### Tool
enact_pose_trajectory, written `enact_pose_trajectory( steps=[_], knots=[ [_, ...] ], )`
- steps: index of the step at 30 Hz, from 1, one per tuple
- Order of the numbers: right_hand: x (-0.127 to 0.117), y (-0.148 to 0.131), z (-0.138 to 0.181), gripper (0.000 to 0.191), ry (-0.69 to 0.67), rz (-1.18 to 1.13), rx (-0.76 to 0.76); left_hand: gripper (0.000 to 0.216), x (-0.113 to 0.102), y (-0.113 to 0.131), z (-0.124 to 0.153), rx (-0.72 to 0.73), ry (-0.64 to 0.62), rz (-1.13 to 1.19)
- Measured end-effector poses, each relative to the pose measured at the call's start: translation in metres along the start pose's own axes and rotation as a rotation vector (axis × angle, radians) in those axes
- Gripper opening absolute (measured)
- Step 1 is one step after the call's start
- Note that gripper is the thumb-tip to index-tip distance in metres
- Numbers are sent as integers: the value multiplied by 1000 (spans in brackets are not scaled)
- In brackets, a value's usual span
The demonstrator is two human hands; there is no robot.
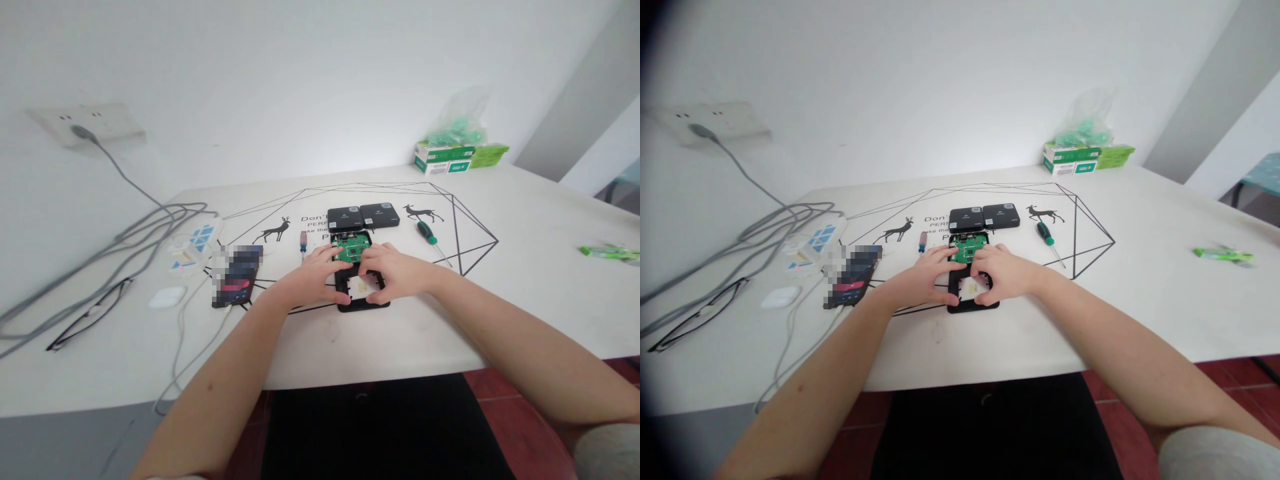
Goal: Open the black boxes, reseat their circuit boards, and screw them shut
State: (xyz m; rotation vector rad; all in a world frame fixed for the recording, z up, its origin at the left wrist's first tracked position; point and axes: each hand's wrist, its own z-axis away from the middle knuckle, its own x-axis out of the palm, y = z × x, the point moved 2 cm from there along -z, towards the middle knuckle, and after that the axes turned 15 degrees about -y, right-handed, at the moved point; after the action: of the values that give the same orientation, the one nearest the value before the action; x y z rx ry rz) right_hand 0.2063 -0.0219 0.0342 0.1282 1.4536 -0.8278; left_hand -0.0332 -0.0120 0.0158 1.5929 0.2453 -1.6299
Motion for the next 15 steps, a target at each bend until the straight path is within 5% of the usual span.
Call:
enact_pose_trajectory(
  steps=[7, 15],
  knots=[
    [3, 3, -3, 32, -38, 5, 26, 44, -1, 1, -1, 53, 24, 17],
    [3, 3, -2, 34, -68, -12, 23, 48, 0, -3, -4, 42, -2, 2]
  ],
)
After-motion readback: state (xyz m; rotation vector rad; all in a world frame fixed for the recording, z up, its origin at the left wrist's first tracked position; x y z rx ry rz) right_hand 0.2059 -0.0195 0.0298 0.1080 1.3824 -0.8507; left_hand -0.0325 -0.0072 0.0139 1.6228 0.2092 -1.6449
